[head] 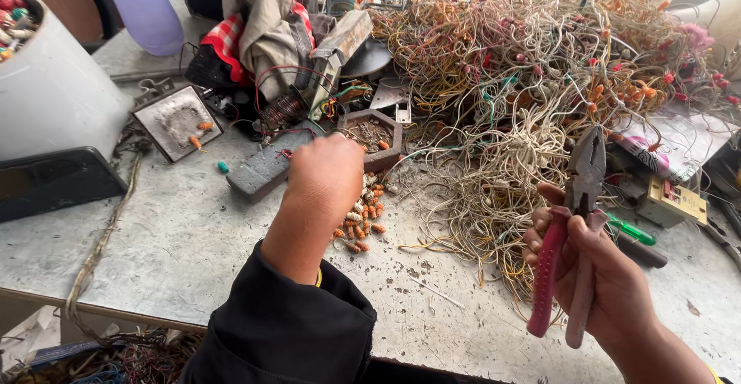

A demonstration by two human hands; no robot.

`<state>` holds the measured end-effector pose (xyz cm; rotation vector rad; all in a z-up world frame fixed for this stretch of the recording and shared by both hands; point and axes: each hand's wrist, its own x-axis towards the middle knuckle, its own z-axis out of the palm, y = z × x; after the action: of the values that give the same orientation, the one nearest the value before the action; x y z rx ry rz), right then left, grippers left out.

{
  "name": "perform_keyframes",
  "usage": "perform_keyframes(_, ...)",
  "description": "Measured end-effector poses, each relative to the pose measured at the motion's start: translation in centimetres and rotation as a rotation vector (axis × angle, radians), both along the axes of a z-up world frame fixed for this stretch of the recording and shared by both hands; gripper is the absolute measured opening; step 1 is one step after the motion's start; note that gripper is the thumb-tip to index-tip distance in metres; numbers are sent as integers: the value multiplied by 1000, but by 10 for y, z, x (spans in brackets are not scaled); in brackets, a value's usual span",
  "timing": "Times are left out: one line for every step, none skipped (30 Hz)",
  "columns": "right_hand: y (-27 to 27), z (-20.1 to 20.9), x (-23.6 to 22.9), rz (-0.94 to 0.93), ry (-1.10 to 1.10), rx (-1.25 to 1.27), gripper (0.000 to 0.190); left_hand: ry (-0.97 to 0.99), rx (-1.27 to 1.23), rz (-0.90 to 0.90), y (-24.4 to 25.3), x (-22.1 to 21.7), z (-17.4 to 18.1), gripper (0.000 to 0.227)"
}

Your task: The person uses pliers to repeatedly cut small sections from a tangled mass of multi-colored wires on a cluttered workbench. Cut wire pieces and small orange/white components accumulate on the table throughout the clip.

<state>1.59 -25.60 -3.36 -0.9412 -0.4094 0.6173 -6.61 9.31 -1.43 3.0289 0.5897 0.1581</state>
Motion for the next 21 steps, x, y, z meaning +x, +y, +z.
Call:
perform_keyframes(-1,-1,1,-13,-3,-10,63,-25,-2,19,1,0,1,15)
perform_keyframes(-3,-1,1,-27,-7,-19,64,-51,-4,39,0,0,2,16)
perform_keyframes(-4,-1,1,-37,-9,-29,65,-53,21,27,-2,-1,2,16)
perform_keyframes(-6,-1,0,-47,-17,-36,65,-55,47,15,-6,-2,2,15)
perform_keyframes(-9,1,0,-61,-28,-42,64,-61,73,-1,-10,1,4,14)
perform_keyframes(-12,3,-1,-75,-39,-49,64,-190,80,-79,-14,4,6,17)
perform_keyframes(-15,5,-1,-17,-58,28,61,-319,82,-156,-21,8,5,24)
perform_keyframes(-18,6,-1,41,-75,105,59,-434,-19,-264,-31,15,3,25)
perform_keyframes(-19,5,-3,99,-85,189,57,-541,-116,-373,-43,22,1,26)
perform_keyframes(-21,5,-4,77,-66,171,56,-662,-181,-513,-56,28,-3,28)
perform_keyframes(-20,5,-2,58,-48,160,56,-780,-241,-654,-70,33,-7,32)
perform_keyframes(-21,5,-2,39,-30,149,56,-846,-236,-752,-83,38,-12,35)
perform_keyframes(-21,4,-2,28,-22,114,56,-912,-234,-855,-95,44,-17,37)
perform_keyframes(-19,2,-2,18,-13,80,56,-919,-227,-906,-106,51,-22,35)
perform_keyframes(-19,1,-1,10,-6,45,56,-929,-220,-956,-116,59,-26,33)
perform_keyframes(-18,0,-2,26,15,72,55,-939,-213,-1007,-122,65,-31,31)
perform_keyframes(-17,-1,-2,46,34,97,54,-832,-133,-978,-124,72,-35,24)
perform_keyframes(-15,-1,-2,66,54,121,53,-726,-55,-948,-123,79,-38,17)
perform_keyframes(-14,-1,-1,84,67,108,53,-619,23,-914,-121,84,-41,12)
perform_keyframes(-13,-1,-1,101,80,94,53,-588,67,-856,-117,87,-44,9)
perform_keyframes(-13,-1,-1,118,96,79,54,-554,107,-798,-111,89,-48,6)
